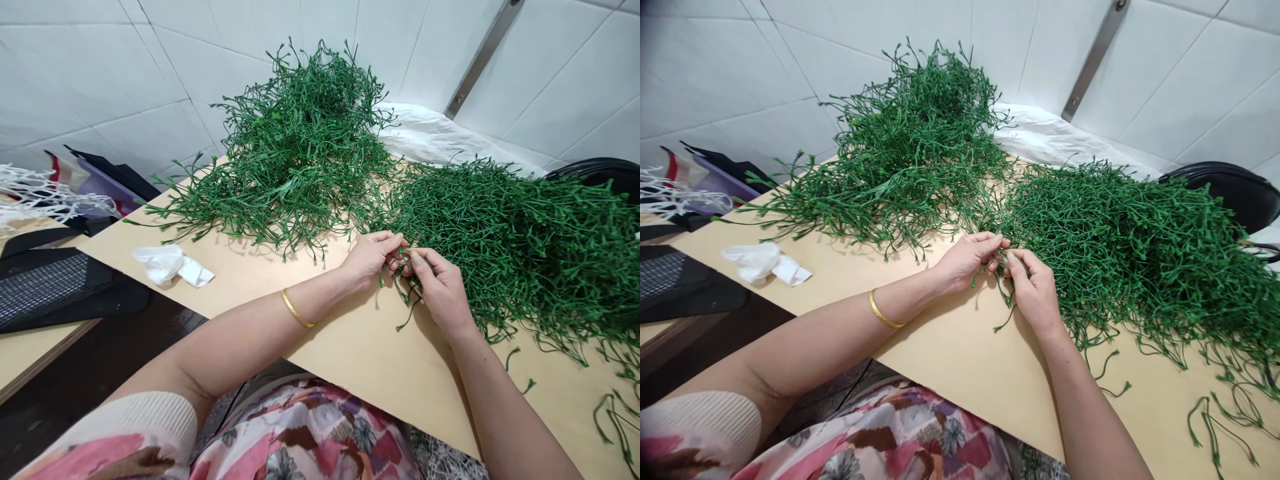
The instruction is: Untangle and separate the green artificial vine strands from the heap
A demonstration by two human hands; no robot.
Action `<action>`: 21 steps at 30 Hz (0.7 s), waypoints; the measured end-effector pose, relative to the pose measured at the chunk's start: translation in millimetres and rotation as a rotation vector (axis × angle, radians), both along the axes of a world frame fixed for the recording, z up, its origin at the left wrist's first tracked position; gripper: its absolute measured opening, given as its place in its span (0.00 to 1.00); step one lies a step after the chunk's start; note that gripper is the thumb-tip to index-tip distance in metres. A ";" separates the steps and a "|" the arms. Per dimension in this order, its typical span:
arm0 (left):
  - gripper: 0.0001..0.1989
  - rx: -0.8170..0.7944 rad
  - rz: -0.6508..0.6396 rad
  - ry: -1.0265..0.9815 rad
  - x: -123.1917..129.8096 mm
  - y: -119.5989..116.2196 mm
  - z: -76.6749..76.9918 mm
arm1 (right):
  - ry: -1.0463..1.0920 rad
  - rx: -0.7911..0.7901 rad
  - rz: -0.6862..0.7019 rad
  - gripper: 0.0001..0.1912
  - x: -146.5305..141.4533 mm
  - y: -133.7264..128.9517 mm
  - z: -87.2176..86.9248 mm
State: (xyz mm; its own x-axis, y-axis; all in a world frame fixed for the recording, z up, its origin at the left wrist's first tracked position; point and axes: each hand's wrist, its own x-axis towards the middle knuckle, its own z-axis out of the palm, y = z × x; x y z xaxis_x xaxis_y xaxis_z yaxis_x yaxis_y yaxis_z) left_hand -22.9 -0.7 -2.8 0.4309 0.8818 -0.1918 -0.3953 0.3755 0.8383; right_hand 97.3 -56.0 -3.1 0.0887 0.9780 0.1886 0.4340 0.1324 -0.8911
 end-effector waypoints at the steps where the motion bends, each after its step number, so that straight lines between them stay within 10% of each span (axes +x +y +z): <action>1: 0.09 -0.002 -0.004 0.005 -0.2 0.0 0.4 | 0.004 -0.001 -0.003 0.13 0.2 0.1 0.4; 13: 0.05 0.049 -0.091 0.014 -0.7 -0.6 -2.8 | -0.216 0.084 -0.081 0.17 -0.8 0.7 -3.0; 21: 0.05 0.052 -0.057 0.003 0.4 -2.9 2.2 | 0.095 -0.058 -0.023 0.16 2.0 3.1 -1.1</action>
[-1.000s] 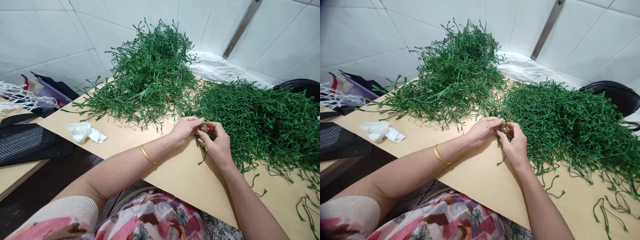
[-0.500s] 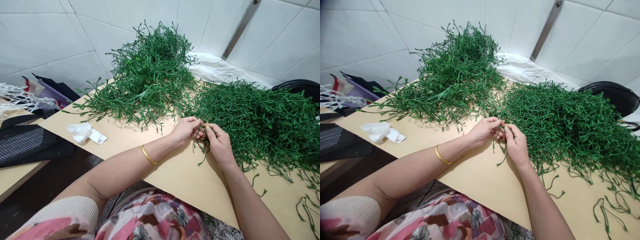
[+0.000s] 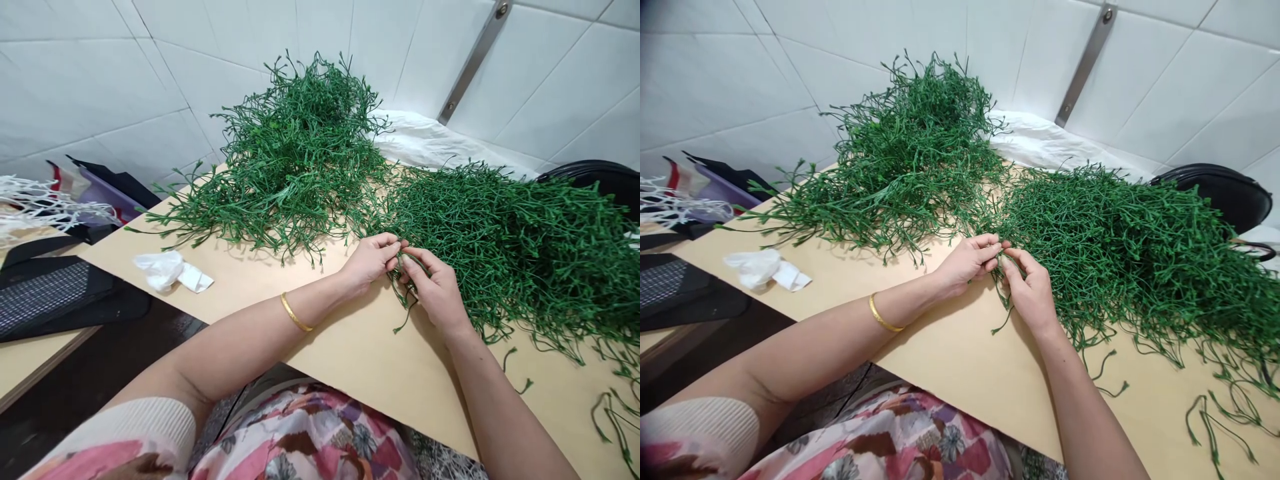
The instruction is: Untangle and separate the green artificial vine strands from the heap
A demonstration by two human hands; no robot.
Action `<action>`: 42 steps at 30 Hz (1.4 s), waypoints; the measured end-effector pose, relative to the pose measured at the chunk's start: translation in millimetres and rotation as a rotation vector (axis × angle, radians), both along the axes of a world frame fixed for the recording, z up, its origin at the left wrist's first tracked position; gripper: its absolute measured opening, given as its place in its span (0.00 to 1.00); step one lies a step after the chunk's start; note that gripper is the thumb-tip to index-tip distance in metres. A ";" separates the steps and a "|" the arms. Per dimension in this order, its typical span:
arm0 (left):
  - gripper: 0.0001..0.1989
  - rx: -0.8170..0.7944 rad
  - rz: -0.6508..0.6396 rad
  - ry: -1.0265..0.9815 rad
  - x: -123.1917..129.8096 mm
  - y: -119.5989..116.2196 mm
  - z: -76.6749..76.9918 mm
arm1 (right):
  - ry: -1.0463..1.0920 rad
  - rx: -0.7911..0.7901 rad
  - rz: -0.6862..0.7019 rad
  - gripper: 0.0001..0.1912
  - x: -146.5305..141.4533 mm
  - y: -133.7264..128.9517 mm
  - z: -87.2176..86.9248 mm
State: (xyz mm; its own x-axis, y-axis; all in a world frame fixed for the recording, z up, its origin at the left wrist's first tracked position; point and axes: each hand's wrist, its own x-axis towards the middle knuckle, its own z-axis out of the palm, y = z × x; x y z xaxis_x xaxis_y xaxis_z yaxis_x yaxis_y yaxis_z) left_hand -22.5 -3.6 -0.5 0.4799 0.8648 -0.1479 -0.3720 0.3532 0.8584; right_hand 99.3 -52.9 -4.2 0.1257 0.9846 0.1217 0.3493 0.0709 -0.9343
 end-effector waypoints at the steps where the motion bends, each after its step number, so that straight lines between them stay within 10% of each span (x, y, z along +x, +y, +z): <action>1: 0.05 0.002 -0.011 -0.026 0.0 -0.6 1.1 | 0.061 -0.021 0.008 0.16 1.3 0.7 0.1; 9: 0.06 0.013 -0.084 0.012 0.4 -6.9 6.6 | 0.410 -0.164 -0.020 0.15 7.2 5.1 1.5; 22: 0.07 0.308 -0.077 0.162 5.3 -7.5 -8.5 | 0.352 0.055 0.030 0.08 -4.7 1.3 -13.8; 32: 0.07 0.215 -0.139 0.131 3.4 -8.4 -4.6 | 0.379 0.003 0.115 0.10 -8.7 1.1 -5.6; 42: 0.08 0.285 -0.013 0.213 6.6 -7.1 -9.3 | -0.026 0.045 -0.100 0.10 -1.1 2.6 -10.6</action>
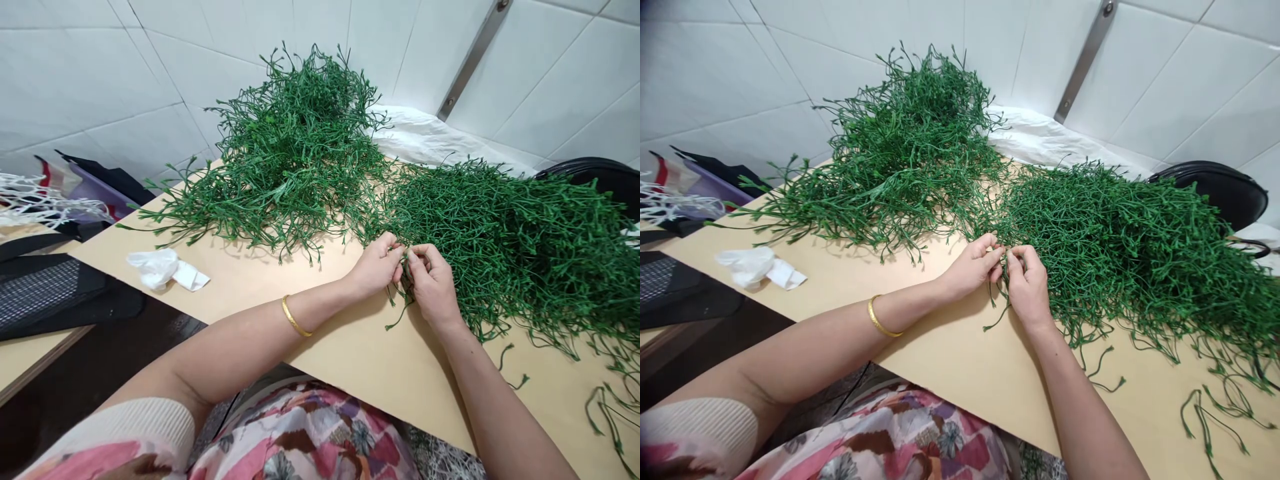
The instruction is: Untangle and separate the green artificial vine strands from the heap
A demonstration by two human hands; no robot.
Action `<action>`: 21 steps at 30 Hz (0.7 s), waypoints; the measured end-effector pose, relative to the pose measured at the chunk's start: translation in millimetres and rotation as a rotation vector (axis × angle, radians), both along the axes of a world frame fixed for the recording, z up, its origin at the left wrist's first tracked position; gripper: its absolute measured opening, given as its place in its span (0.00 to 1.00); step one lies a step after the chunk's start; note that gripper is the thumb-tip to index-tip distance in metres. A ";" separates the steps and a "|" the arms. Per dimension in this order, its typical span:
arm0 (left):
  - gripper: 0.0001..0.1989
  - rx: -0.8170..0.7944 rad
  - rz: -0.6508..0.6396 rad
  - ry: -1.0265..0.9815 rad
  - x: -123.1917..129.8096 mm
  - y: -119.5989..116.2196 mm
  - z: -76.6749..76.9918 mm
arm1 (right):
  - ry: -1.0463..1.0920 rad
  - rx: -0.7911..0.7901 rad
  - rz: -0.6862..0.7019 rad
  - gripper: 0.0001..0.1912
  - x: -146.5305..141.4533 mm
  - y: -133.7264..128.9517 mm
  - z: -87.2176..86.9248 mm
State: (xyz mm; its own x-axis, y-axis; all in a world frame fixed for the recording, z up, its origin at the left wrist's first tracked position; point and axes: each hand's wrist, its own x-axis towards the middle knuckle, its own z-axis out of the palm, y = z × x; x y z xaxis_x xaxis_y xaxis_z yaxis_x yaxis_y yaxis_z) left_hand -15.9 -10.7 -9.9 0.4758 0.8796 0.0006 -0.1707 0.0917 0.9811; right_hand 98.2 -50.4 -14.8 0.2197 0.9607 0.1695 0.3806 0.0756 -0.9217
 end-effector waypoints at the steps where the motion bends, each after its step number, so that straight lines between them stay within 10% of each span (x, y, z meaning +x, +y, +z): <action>1: 0.08 0.005 0.003 -0.002 -0.4 0.5 -0.3 | -0.031 0.001 -0.002 0.10 -0.4 -0.2 1.5; 6: 0.09 -0.058 -0.014 -0.031 -0.7 -1.0 2.0 | -0.208 0.071 0.036 0.15 -3.8 -2.1 8.0; 14: 0.12 -0.334 0.148 -0.155 2.0 1.8 7.2 | -1.204 0.650 -0.024 0.10 -15.2 -17.2 12.9; 18: 0.09 -0.306 0.161 -0.203 -3.6 6.4 9.9 | -1.020 0.749 0.089 0.07 -26.8 -28.5 19.3; 21: 0.09 -0.324 0.081 -0.307 -2.3 3.7 7.8 | -0.605 0.546 -0.085 0.05 -22.4 -25.1 19.0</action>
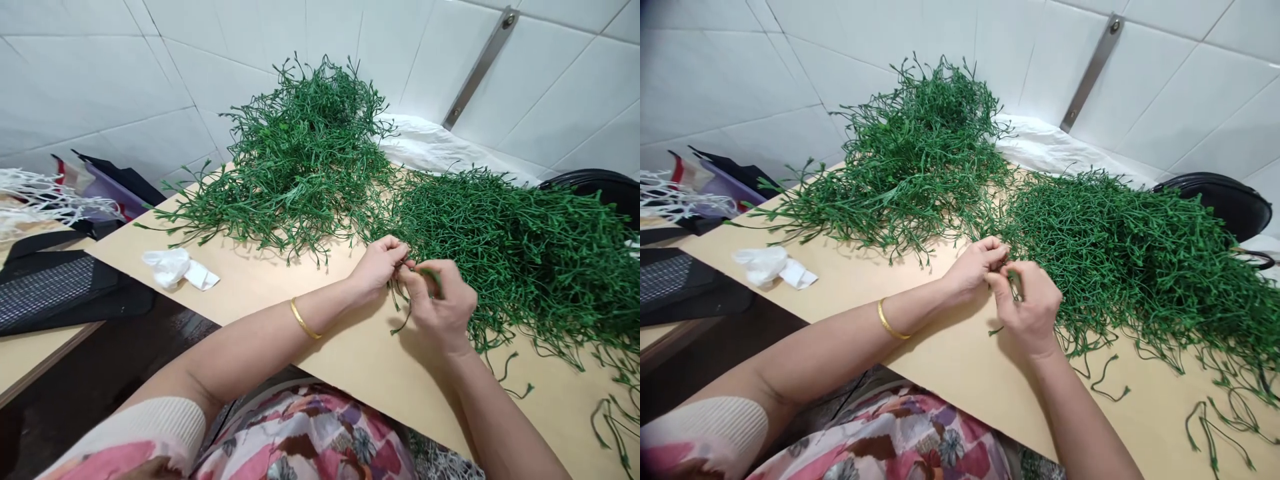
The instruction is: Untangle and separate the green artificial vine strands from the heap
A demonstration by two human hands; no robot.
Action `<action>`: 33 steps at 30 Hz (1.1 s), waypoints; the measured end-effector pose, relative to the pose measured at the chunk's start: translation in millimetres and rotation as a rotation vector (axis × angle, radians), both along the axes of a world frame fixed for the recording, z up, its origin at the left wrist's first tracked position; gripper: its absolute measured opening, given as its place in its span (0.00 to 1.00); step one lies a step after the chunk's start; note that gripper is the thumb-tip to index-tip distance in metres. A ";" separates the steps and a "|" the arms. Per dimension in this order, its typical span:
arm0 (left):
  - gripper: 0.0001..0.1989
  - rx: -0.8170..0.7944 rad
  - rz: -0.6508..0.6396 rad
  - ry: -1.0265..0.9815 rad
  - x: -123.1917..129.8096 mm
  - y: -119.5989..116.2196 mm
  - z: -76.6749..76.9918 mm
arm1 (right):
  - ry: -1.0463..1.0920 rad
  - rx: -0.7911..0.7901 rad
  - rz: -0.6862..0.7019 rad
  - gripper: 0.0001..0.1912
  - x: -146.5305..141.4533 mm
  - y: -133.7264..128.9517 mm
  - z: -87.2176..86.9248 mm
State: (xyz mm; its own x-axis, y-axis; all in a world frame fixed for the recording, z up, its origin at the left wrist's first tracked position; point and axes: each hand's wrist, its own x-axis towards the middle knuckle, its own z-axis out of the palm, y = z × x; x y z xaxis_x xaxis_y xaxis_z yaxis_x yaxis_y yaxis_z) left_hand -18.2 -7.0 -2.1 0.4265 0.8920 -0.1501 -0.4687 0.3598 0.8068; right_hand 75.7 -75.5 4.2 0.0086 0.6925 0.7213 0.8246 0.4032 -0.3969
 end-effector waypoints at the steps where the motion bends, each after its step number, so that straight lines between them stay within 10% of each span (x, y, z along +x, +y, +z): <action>1: 0.09 -0.017 -0.020 -0.023 1.1 -0.9 -1.4 | 0.148 -0.049 -0.068 0.08 3.4 2.9 -1.4; 4: 0.08 -0.069 -0.045 -0.051 3.2 -1.1 -5.3 | 0.350 -0.151 -0.187 0.11 13.4 12.2 -7.7; 25: 0.09 0.105 0.091 0.084 2.7 -6.9 -2.7 | -0.089 -0.262 -0.138 0.09 16.7 20.0 -12.9; 33: 0.09 -0.189 0.038 -0.190 4.1 -4.6 1.8 | -0.004 -0.392 -0.023 0.09 10.7 18.9 -17.5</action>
State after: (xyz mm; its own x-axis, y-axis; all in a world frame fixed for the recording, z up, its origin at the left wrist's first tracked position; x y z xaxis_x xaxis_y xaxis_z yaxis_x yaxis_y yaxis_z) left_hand -14.1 -11.5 -0.3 0.4298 0.8717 -0.2355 -0.6213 0.4747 0.6234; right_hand 86.5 -56.6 -13.3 0.0253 0.9153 0.4020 0.8333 0.2028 -0.5143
